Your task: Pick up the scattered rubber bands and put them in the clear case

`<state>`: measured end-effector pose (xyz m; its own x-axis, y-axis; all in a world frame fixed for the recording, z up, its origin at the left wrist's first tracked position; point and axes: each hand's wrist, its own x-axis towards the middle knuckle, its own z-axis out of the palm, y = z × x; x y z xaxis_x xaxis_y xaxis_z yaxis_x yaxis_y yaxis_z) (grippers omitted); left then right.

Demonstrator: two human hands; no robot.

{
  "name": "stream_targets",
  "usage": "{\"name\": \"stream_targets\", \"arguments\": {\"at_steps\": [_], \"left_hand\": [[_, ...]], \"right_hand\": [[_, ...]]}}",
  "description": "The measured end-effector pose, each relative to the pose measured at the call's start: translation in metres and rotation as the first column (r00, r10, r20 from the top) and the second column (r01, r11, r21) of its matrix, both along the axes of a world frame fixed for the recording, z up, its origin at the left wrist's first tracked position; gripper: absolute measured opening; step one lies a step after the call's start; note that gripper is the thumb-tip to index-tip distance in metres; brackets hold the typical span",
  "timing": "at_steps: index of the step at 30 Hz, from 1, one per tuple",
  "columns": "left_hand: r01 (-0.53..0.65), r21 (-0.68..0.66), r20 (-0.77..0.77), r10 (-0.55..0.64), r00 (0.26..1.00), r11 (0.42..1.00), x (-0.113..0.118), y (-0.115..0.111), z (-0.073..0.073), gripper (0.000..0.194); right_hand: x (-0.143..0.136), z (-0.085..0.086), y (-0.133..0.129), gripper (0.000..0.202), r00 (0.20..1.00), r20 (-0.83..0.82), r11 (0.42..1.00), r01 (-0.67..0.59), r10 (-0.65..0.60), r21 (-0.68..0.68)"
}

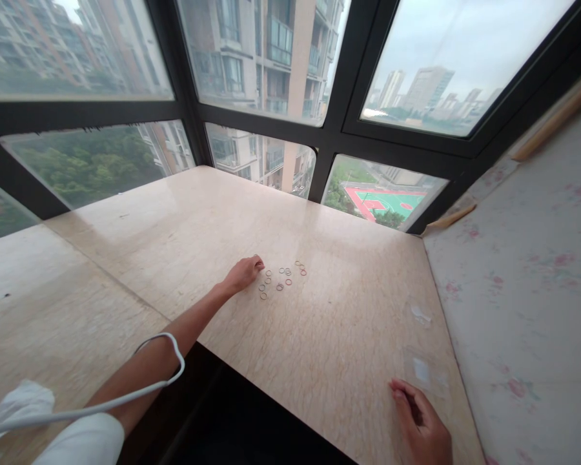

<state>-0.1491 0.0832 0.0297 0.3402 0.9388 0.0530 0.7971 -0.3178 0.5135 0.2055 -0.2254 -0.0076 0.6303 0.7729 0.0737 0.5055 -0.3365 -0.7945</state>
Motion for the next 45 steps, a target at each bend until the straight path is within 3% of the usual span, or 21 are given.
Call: {"name": "stream_targets", "arguments": {"at_steps": [5,13,18,22,25,29,34,40,42,45], "left_hand": [[-0.075,-0.013,0.108,0.076,0.991,0.997,-0.008,0.006,0.009,0.026],[-0.042,-0.062,0.175,0.052,0.983,0.997,-0.010,0.010,0.023,0.036],[-0.013,0.070,0.064,0.009,0.998,0.997,-0.017,0.006,0.020,0.032],[0.132,0.162,-0.126,-0.112,0.986,0.978,0.001,-0.013,0.006,0.049],[0.164,0.194,-0.272,-0.107,0.956,0.967,0.016,-0.025,-0.003,0.045],[0.117,0.224,-0.313,-0.042,0.949,0.967,0.012,-0.031,-0.008,0.036],[-0.100,0.245,-0.266,0.166,0.949,0.964,-0.031,-0.027,-0.008,0.036],[-0.396,0.307,-0.248,0.475,0.845,0.865,-0.074,-0.016,-0.007,0.033],[-0.391,0.297,-0.219,0.461,0.860,0.871,-0.075,-0.016,-0.009,0.032],[-0.302,0.255,-0.079,0.332,0.940,0.918,-0.067,-0.021,-0.011,0.027]], "right_hand": [[-0.001,0.002,0.000,0.041,1.000,0.004,1.000,-0.003,0.003,0.028],[0.000,0.001,0.000,0.046,0.999,-0.032,0.999,0.018,-0.019,-0.033],[0.000,0.002,-0.001,0.047,0.999,-0.040,0.999,0.012,-0.013,-0.043],[0.000,0.004,0.000,0.047,0.999,-0.032,0.999,0.013,-0.014,-0.048],[-0.001,0.004,0.000,0.047,0.999,-0.031,0.999,0.012,-0.013,-0.044],[0.000,0.002,-0.001,0.047,1.000,-0.028,0.999,0.010,-0.011,-0.038],[-0.001,0.001,-0.001,0.045,1.000,-0.028,0.999,-0.013,0.012,-0.043],[-0.001,0.003,-0.001,0.045,1.000,-0.018,0.999,0.010,-0.011,-0.040],[-0.004,0.005,0.002,0.043,1.000,-0.014,0.999,0.009,-0.010,-0.035],[-0.022,0.012,0.016,0.039,0.999,0.004,0.999,-0.047,0.047,0.006]]}}
